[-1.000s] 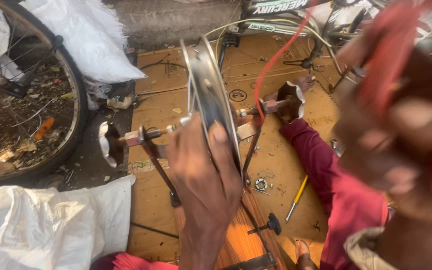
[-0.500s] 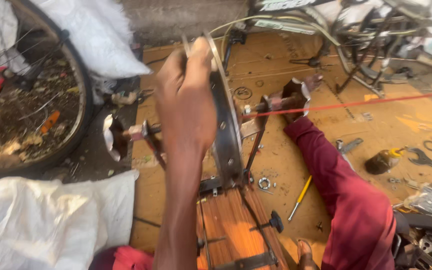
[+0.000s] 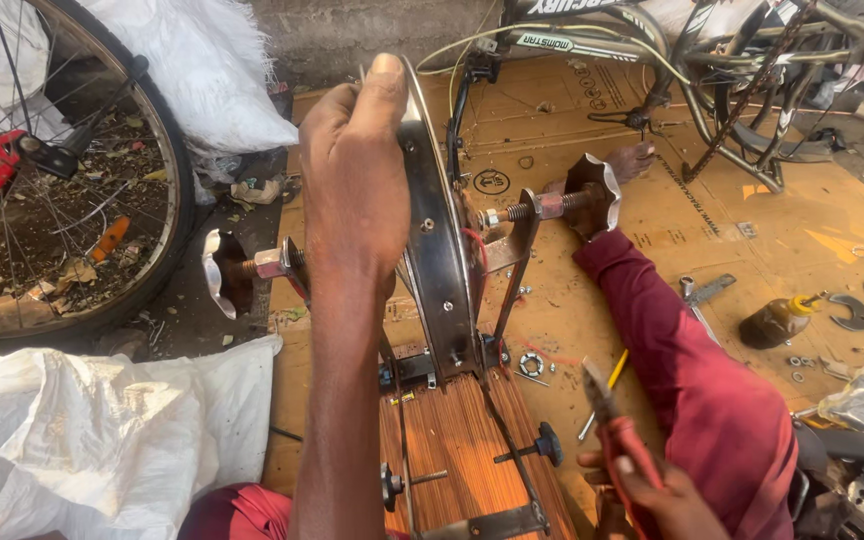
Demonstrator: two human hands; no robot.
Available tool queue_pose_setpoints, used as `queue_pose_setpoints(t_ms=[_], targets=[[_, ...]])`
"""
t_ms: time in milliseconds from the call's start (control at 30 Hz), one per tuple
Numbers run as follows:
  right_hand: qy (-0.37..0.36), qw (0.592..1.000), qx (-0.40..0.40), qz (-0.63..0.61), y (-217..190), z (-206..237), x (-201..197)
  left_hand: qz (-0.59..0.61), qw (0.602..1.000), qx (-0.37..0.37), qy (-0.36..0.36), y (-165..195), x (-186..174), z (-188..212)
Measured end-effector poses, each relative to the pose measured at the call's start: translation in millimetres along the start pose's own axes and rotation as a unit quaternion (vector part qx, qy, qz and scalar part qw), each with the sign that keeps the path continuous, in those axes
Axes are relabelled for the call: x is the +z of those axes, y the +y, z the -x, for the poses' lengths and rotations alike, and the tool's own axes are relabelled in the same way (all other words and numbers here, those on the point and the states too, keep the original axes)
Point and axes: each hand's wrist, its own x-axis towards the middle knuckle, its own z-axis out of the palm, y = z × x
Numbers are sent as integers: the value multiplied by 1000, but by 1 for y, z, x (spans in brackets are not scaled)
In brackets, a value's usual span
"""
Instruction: The person mounts a bicycle wheel onto a truing stand, spins it to check alignment, and uses pliers to adjust the spokes. They repeatedly spin the wheel to test the truing and make further adjustments.
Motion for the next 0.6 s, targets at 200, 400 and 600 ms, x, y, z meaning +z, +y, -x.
queue_pose_setpoints(t_ms=[200, 400, 600], targets=[[79, 970, -22, 231, -2, -25, -2, 61, 997, 46, -10, -5, 0, 1], [163, 788, -35, 593, -88, -51, 47, 34, 998, -39, -27, -10, 0, -6], [66, 846, -445, 286, -163, -25, 143, -22, 997, 72, 4, -12, 1, -6]])
